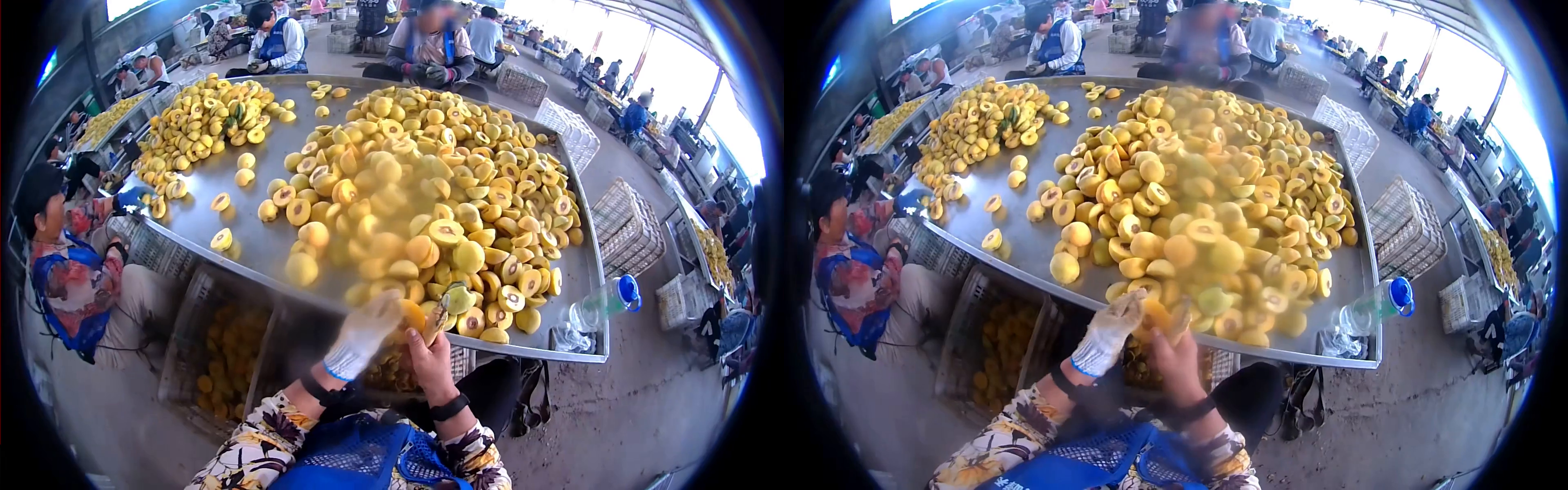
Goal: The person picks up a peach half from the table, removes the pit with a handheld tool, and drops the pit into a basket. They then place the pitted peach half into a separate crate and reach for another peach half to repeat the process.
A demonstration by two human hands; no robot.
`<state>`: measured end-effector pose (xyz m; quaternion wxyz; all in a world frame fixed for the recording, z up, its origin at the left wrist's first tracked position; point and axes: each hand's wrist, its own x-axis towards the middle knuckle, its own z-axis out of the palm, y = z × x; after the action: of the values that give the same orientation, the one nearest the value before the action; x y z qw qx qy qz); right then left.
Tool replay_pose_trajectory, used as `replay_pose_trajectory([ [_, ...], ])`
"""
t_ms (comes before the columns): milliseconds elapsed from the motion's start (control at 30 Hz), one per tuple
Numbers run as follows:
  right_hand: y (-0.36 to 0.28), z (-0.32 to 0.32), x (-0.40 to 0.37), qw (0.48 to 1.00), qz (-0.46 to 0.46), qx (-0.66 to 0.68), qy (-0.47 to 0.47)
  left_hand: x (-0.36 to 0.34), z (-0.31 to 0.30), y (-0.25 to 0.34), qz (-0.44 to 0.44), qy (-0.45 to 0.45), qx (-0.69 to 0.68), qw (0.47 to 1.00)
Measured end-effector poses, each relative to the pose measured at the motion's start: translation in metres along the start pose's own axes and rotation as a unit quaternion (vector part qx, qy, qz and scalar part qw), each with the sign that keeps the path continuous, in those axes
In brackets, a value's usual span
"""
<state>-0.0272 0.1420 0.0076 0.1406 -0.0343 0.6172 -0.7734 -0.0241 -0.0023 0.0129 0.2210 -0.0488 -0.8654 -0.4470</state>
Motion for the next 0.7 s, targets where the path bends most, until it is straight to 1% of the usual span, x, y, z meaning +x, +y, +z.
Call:
replay_pose_trajectory([
  [33, 0.005, 0.002, 0.0, 0.999, 0.023, 0.042, -0.007, -0.008, 0.004, -0.004, 0.034, 0.02, 0.016, 0.999],
  [67, 0.012, 0.004, 0.0, 0.995, 0.047, 0.082, -0.015, -0.016, 0.015, 0.004, -0.01, 0.072, -0.042, 0.996],
  [100, 0.042, 0.002, 0.009, 0.992, -0.053, -0.106, 0.047, -0.009, 0.014, 0.018, -0.262, 0.087, -0.345, 0.897],
  [133, 0.04, 0.004, 0.006, 0.98, -0.067, -0.174, 0.063, -0.001, 0.01, 0.028, -0.469, 0.089, -0.592, 0.649],
  [200, 0.024, 0.008, -0.009, 0.942, -0.097, -0.309, 0.09, -0.009, 0.019, 0.008, -0.431, 0.102, -0.575, 0.688],
  [233, 0.01, 0.008, -0.017, 0.932, -0.046, -0.349, 0.088, -0.012, 0.022, 0.0, -0.409, 0.11, -0.566, 0.707],
  [267, 0.007, 0.004, -0.022, 0.914, -0.066, -0.392, 0.079, -0.01, 0.02, 0.0, -0.412, 0.108, -0.557, 0.713],
  [333, 0.001, -0.001, -0.03, 0.918, -0.057, -0.392, 0.012, -0.008, 0.013, 0.003, -0.423, 0.101, -0.537, 0.723],
  [367, 0.002, -0.001, -0.034, 0.913, -0.068, -0.403, -0.004, -0.005, 0.009, 0.009, -0.436, 0.091, -0.522, 0.727],
  [433, 0.005, -0.001, -0.04, 0.9, -0.092, -0.426, -0.031, -0.009, 0.012, 0.002, -0.362, 0.064, -0.462, 0.807],
  [500, 0.009, -0.001, -0.042, 0.907, -0.076, -0.413, -0.029, -0.012, 0.016, 0.0, -0.368, 0.068, -0.463, 0.804],
  [567, 0.011, 0.001, -0.042, 0.915, -0.052, -0.4, -0.029, -0.01, 0.015, 0.01, -0.453, 0.106, -0.523, 0.714],
  [667, 0.013, 0.001, -0.045, 0.918, -0.061, -0.391, -0.03, -0.02, 0.03, -0.01, -0.417, 0.108, -0.48, 0.764],
  [700, 0.011, 0.002, -0.045, 0.919, -0.056, -0.389, -0.03, -0.023, 0.036, -0.014, -0.371, 0.113, -0.452, 0.803],
])
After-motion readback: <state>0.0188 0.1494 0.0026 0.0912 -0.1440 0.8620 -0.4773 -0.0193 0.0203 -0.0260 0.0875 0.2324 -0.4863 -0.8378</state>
